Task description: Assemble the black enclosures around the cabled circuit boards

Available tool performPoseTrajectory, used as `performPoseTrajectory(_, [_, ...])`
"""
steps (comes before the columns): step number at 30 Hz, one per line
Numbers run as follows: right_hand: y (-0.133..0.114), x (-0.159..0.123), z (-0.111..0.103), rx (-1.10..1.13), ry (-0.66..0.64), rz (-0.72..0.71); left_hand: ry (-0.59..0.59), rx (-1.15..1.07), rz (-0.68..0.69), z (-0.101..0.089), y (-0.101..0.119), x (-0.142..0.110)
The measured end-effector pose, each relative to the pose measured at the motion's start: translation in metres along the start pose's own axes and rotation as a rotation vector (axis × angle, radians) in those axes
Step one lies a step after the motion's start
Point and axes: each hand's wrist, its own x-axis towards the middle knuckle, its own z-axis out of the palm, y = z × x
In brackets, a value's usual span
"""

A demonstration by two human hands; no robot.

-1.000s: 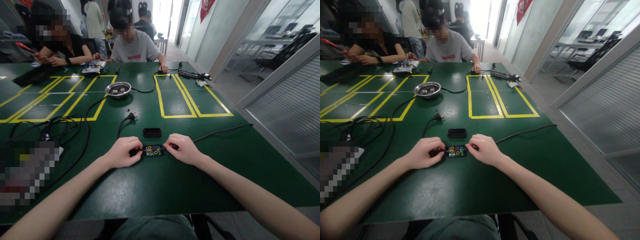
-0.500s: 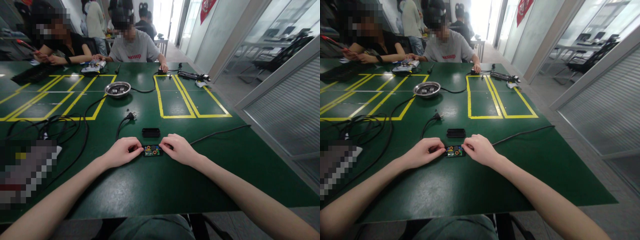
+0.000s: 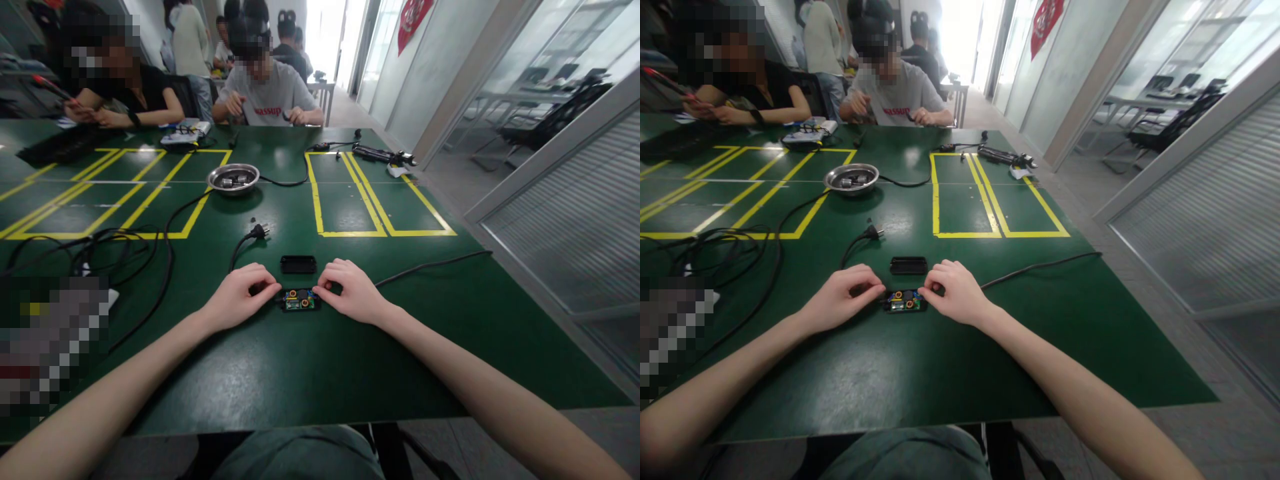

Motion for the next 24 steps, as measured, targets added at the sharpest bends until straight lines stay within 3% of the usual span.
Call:
performPoseTrajectory(4, [0.009,0.001,-0.002,0.038,0.096,0.107,0.173,0.171,-0.034,0.006,-0.011,0.003])
performPoseTrajectory(9, [0.016,0.002,0.004,0.083,0.051,0.126,0.098,0.151,-0.081,0.015,-0.012,0.004])
performPoseTrajectory(16, [0.006,0.001,0.006,0.394,0.097,0.235,0.144,-0.139,-0.2,0.01,-0.003,0.001])
performPoseTrajectory(24, [0.002,0.0,0.003,0.491,0.107,0.233,0.173,-0.184,-0.229,0.008,0.003,0.002])
